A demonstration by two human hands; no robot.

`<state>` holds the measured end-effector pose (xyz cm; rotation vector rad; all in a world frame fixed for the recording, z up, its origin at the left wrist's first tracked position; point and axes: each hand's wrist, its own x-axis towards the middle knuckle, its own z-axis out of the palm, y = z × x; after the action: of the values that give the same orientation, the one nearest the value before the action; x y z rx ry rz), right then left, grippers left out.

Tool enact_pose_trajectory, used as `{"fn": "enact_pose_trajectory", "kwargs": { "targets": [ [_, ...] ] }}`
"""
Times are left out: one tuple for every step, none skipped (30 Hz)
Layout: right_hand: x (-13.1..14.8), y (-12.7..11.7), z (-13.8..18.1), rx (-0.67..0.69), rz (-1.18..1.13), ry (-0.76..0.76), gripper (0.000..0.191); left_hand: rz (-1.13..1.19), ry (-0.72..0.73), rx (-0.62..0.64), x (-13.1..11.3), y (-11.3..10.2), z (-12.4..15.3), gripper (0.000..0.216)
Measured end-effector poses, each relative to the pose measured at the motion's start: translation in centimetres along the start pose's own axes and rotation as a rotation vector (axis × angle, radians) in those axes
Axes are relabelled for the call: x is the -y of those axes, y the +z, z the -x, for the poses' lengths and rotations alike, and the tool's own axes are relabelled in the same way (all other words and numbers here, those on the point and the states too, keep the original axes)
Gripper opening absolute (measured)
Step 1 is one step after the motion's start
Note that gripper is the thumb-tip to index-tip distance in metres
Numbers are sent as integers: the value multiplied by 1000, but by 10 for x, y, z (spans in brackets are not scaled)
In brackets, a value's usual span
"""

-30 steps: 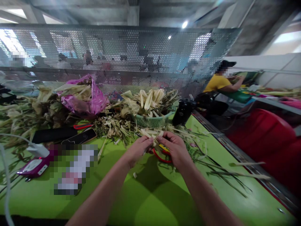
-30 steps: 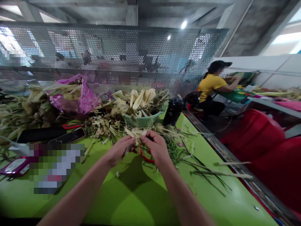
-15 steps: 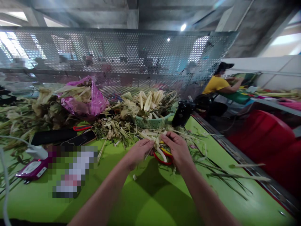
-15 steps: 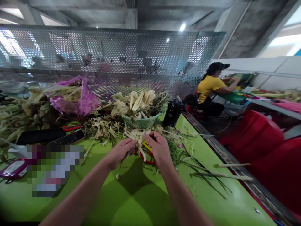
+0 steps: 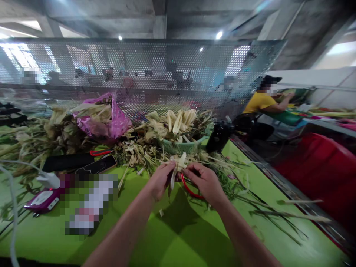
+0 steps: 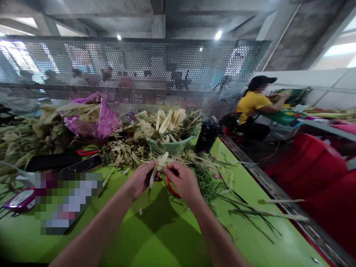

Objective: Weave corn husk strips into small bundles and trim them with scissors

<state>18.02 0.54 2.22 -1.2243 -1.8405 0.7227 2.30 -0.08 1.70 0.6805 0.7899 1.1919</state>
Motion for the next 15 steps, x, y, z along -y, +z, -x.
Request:
{"fn": "enact_pose_trajectory", "kwargs": {
  "targets": [
    [0,0,0,3,-5,5,26,19,5,8,0,1,0,19],
    [0,0,0,6,-21,16,27,33,15,23,1,1,-1,19],
    [0,1,0,5,-47,32,27,41,26,39,1,1,-1,19],
    [0,1,0,5,-81,50,28,43,32,52,2,0,-2,20],
    [1,1,1,3,-116,69,28,42,34,61,2,-1,-2,21],
    [1,1,1,1,-149,84,28,36,35,66,2,-2,-3,22],
    [2,1,0,-2,-176,96,29,25,39,63,2,-2,-3,24],
    [3,1,0,-5,-200,104,28,2,46,58,1,-3,-3,25],
    [4,1,0,-5,-233,108,28,-34,57,53,1,-4,-2,27],
    [4,0,0,1,-282,110,27,-80,72,53,0,-4,-2,30],
    [5,0,-1,15,-347,113,26,-135,85,56,-1,-4,-1,33],
    [5,-1,-1,31,-421,119,26,-194,92,62,-1,-4,0,35],
    [6,-1,-1,40,-494,131,26,-249,92,69,-1,-4,0,38],
    [6,-1,-1,42,-555,150,26,-296,85,76,-1,-3,1,39],
    [5,-1,-1,30,-601,174,25,-332,77,82,-1,-2,2,40]
  ]
}}
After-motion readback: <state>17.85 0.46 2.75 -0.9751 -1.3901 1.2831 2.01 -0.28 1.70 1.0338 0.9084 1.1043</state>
